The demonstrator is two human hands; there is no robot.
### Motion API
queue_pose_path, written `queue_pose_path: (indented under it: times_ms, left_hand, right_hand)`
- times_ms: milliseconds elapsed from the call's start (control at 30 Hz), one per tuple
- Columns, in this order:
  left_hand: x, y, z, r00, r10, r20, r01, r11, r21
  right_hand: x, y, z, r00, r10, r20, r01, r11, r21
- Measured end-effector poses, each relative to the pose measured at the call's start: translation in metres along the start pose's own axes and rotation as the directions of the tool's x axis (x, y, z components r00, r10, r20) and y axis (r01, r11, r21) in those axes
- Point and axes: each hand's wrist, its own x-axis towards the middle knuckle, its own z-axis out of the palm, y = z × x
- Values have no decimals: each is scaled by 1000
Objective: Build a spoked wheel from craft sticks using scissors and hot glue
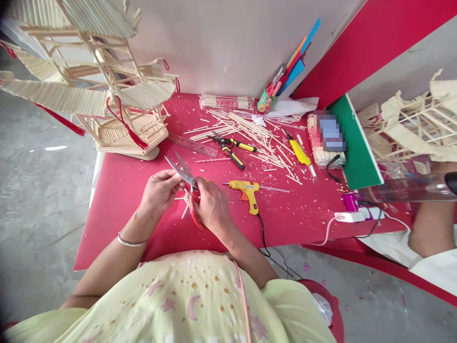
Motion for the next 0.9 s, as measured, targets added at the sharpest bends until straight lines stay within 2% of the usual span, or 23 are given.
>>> queue_pose_path:
  times_ms: [200, 433, 500, 600, 700, 767, 833, 900]
  left_hand:
    - [0, 0, -4, 1000, 15, 6, -15, 1000, 13]
    - [1, -3, 0, 1000, -2, 4, 2, 1000, -2]
    - [3, -4, 0, 1000, -5, -12, 4, 1000, -30]
    - [4, -2, -3, 999, -3, -40, 1, 999, -50]
    - [3, 4, -9, 998, 9, -56, -7, 1000, 25]
    - [2, 8, -15, 997, 33, -75, -25, 994, 108]
    - [0, 11, -23, 997, 46, -68, -33, 984, 176]
    - [-2, 12, -30, 1000, 18, -23, -12, 972, 234]
  right_hand:
    - [-1, 4, 0, 999, 1, 40, -2, 999, 36]
    - [1, 6, 13, 998, 49, 42, -52, 995, 80]
    - [4, 6, 11, 998, 64, -7, -63, 993, 96]
    - [6, 17, -8, 981, 105, -166, -99, 994, 45]
    - [-10, 49, -36, 912, 201, -357, -251, 963, -98]
    - [-35, 81, -53, 823, 310, -476, -433, 884, -174]
    - [-71, 115, -63, 715, 424, -555, -630, 735, -251]
    - [-111, 145, -66, 615, 516, -596, -768, 563, -305]
